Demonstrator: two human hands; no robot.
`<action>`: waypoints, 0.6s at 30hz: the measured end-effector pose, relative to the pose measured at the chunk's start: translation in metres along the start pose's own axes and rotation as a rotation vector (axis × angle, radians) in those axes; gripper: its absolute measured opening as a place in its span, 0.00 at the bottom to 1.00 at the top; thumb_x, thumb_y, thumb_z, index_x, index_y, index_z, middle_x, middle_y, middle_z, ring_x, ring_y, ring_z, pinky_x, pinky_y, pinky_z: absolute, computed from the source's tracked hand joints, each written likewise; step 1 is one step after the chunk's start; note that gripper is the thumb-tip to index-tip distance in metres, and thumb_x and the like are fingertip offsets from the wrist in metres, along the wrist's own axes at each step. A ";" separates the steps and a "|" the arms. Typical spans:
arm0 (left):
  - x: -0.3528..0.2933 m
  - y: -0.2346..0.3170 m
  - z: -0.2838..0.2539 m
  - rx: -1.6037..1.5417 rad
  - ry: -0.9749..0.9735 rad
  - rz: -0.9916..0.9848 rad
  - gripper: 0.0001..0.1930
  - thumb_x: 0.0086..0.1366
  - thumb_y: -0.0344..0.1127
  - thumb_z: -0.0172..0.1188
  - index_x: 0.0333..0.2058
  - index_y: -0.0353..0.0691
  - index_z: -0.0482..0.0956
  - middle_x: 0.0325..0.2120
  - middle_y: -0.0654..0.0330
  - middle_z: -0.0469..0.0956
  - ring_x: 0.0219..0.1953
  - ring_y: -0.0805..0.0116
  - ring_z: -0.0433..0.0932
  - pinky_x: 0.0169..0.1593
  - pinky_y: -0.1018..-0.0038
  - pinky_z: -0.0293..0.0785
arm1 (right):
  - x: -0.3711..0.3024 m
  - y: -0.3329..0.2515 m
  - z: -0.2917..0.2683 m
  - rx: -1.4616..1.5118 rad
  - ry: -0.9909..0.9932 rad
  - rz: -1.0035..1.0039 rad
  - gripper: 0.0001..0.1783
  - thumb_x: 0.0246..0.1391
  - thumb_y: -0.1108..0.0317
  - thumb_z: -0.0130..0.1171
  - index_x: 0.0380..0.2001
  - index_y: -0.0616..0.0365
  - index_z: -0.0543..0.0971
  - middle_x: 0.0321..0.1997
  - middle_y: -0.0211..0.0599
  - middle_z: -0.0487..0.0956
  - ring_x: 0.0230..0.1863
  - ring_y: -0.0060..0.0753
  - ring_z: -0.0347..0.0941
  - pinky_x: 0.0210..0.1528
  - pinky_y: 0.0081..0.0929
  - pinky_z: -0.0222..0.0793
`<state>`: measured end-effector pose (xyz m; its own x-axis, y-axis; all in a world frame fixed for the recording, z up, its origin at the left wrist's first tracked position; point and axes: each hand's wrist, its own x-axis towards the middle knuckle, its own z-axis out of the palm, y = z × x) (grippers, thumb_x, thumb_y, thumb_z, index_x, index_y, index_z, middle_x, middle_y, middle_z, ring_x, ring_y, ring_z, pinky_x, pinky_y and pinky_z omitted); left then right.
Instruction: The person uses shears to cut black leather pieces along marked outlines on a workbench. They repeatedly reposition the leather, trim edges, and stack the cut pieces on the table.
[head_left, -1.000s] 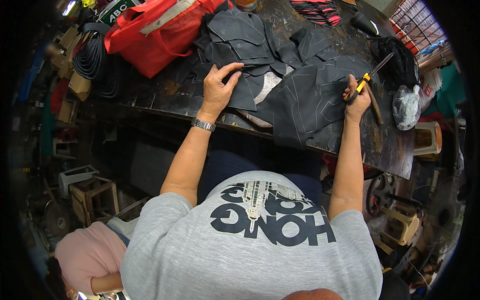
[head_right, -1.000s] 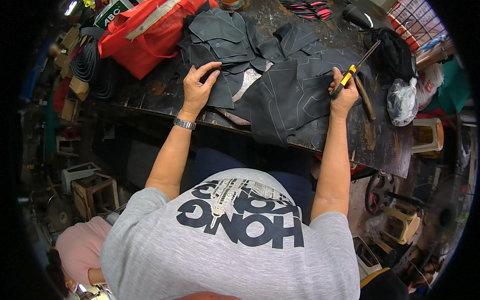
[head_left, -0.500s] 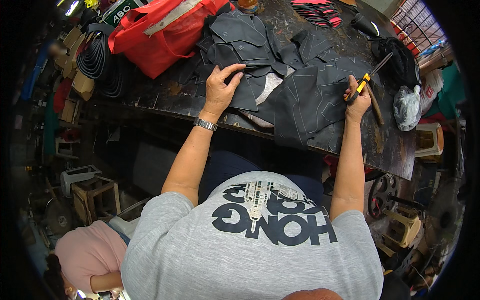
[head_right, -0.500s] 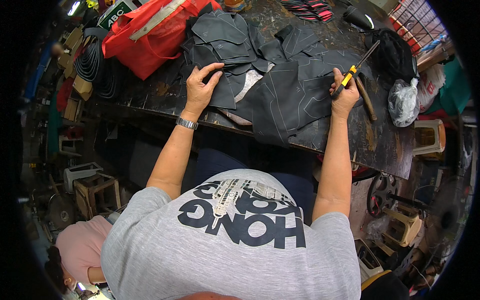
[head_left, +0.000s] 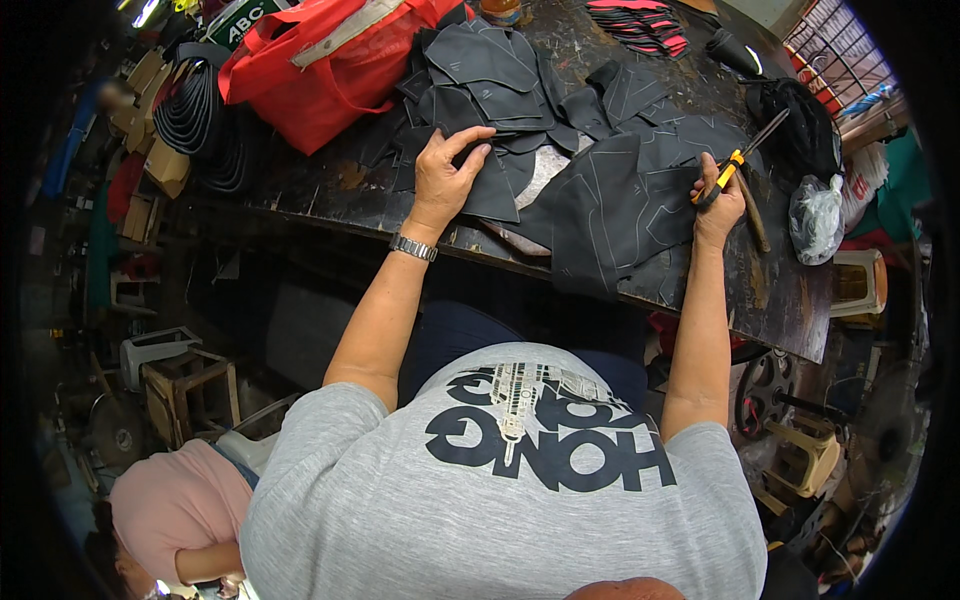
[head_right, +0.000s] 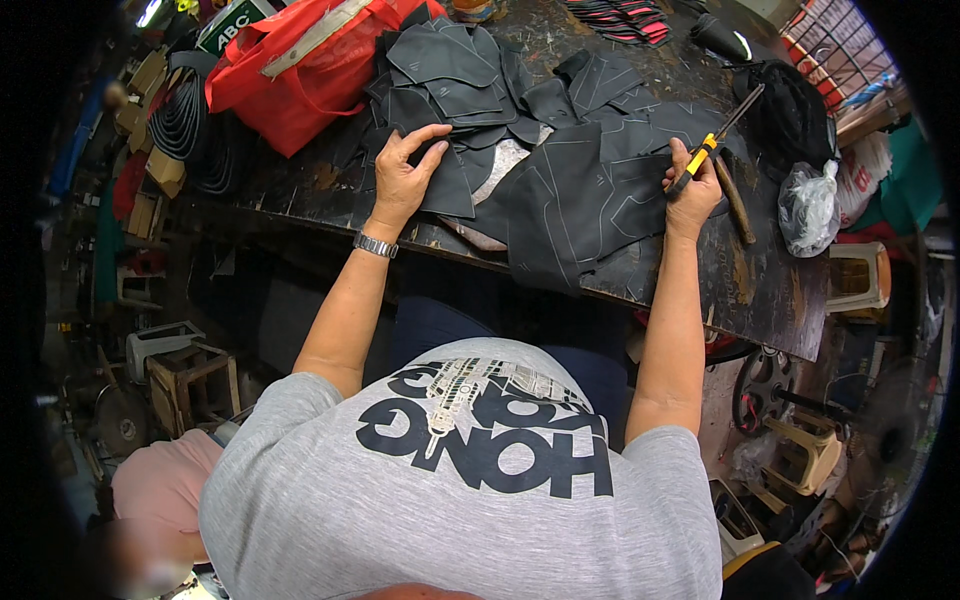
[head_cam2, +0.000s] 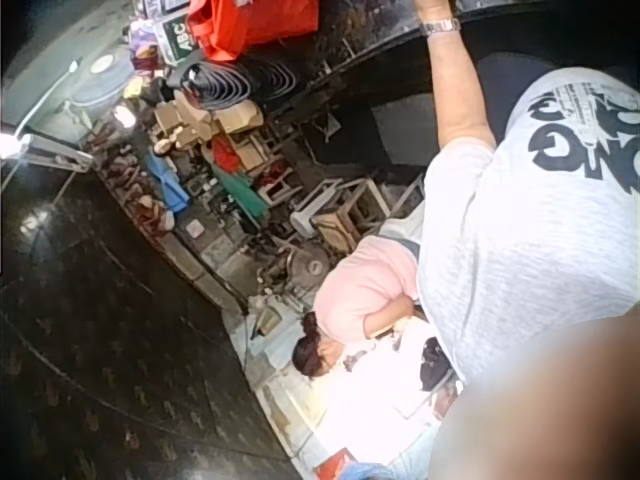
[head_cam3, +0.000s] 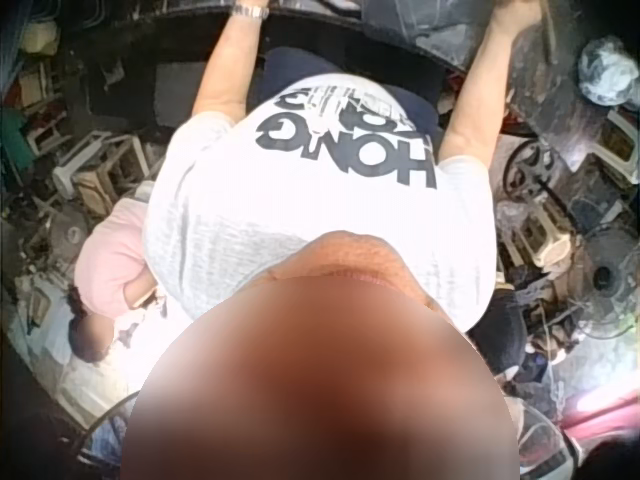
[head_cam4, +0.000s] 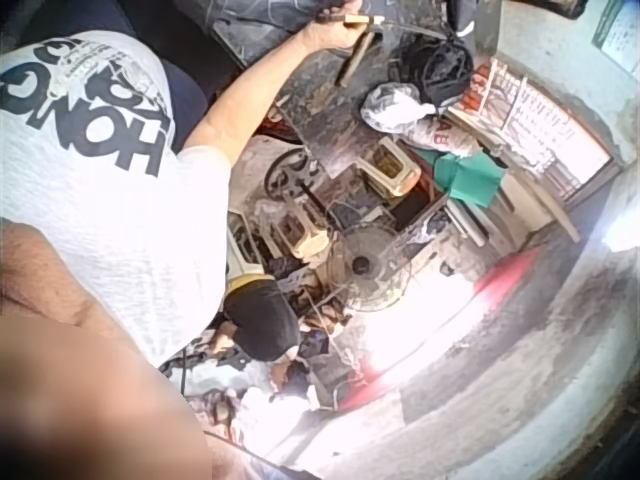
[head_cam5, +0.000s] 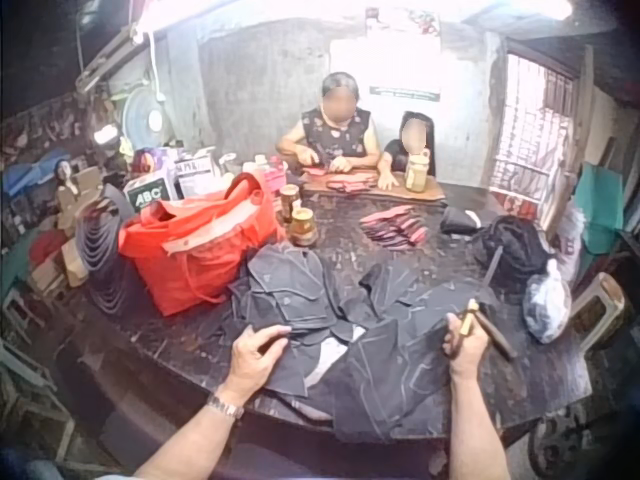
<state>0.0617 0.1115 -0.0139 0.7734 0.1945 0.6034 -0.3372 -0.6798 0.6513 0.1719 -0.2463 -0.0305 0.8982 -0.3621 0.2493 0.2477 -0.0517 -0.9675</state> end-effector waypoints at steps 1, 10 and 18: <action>0.000 0.000 0.000 -0.001 0.002 0.000 0.12 0.60 0.31 0.68 0.44 0.46 0.86 0.30 0.58 0.82 0.32 0.66 0.75 0.39 0.74 0.72 | 0.000 0.000 0.000 -0.001 -0.003 -0.002 0.18 0.52 0.56 0.74 0.28 0.58 0.79 0.18 0.24 0.73 0.18 0.13 0.69 0.20 0.13 0.67; -0.001 -0.001 0.000 0.001 0.000 -0.020 0.12 0.60 0.31 0.68 0.44 0.46 0.87 0.29 0.58 0.82 0.30 0.67 0.74 0.38 0.74 0.71 | 0.000 0.001 0.000 0.011 0.001 -0.003 0.17 0.52 0.57 0.74 0.29 0.57 0.79 0.18 0.24 0.73 0.18 0.13 0.70 0.20 0.12 0.67; -0.001 -0.001 0.001 -0.014 0.006 -0.008 0.12 0.60 0.30 0.68 0.44 0.45 0.87 0.31 0.59 0.83 0.31 0.68 0.74 0.39 0.74 0.71 | 0.000 -0.001 0.000 0.015 -0.002 0.012 0.17 0.52 0.57 0.74 0.29 0.58 0.80 0.19 0.23 0.73 0.18 0.12 0.69 0.20 0.12 0.67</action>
<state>0.0619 0.1117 -0.0156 0.7732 0.2041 0.6004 -0.3381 -0.6684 0.6625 0.1715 -0.2458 -0.0298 0.9018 -0.3605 0.2381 0.2427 -0.0332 -0.9695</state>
